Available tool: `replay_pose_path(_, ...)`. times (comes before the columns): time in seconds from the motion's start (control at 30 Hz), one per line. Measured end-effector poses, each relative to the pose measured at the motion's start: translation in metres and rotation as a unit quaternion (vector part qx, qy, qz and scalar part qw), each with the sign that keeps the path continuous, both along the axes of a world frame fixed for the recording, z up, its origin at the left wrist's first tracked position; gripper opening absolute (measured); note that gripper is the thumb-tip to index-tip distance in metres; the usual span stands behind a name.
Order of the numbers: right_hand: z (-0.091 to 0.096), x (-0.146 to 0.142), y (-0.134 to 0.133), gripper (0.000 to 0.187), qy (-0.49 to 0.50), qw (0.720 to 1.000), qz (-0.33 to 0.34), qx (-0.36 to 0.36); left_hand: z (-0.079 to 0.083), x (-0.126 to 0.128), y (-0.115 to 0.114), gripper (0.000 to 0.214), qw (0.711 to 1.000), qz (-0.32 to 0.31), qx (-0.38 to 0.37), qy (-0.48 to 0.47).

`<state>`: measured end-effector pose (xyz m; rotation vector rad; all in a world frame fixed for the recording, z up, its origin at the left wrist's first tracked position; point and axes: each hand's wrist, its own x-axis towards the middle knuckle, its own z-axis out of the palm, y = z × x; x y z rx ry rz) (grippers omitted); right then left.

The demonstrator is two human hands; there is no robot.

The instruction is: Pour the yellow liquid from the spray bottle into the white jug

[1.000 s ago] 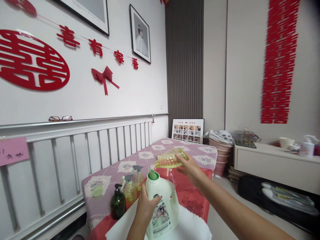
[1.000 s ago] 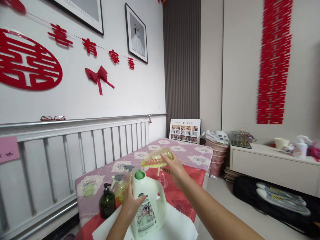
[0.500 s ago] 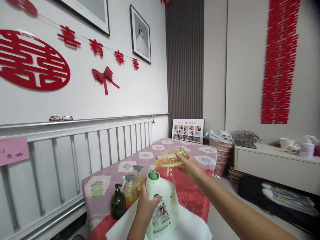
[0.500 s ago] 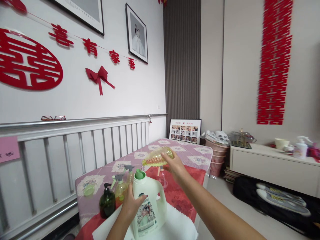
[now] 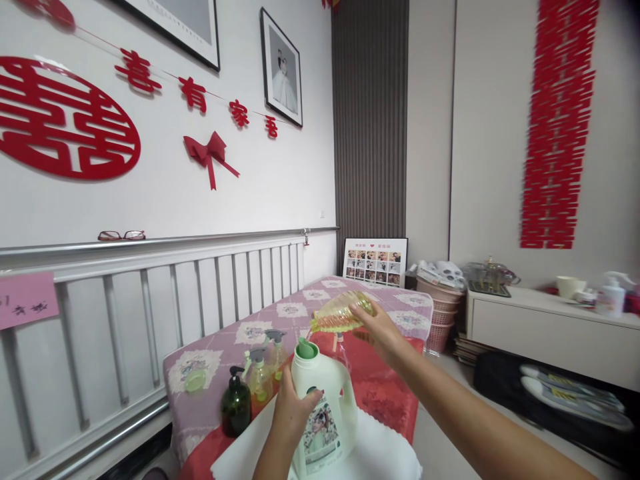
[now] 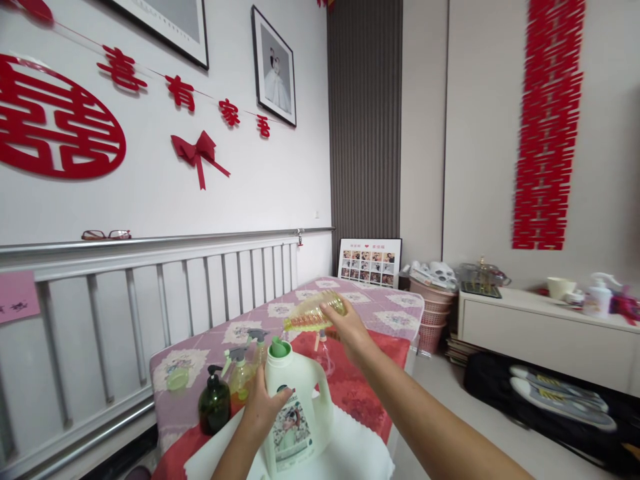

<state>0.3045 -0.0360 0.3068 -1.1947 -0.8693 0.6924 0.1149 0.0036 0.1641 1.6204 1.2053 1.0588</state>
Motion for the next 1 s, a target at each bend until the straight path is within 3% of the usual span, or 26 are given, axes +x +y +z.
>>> replay_pose_path(0.4, 0.000, -0.001, 0.000, 0.059, -0.003, 1.000, 0.003, 0.011, -0.003, 0.001, 0.001, 0.077, 1.000, -0.001, 0.024, 0.002)
replay_pose_path(0.67, 0.000, -0.001, -0.003, 0.065, -0.006, 1.000, -0.005, 0.003, -0.009, 0.002, 0.007, 0.084, 1.000, -0.003, 0.010, 0.014)
replay_pose_path(1.0, 0.006, -0.003, -0.005, 0.056, -0.018, 1.000, -0.001, 0.005, -0.013, 0.002, 0.012, 0.081, 1.000, -0.003, 0.022, 0.011)
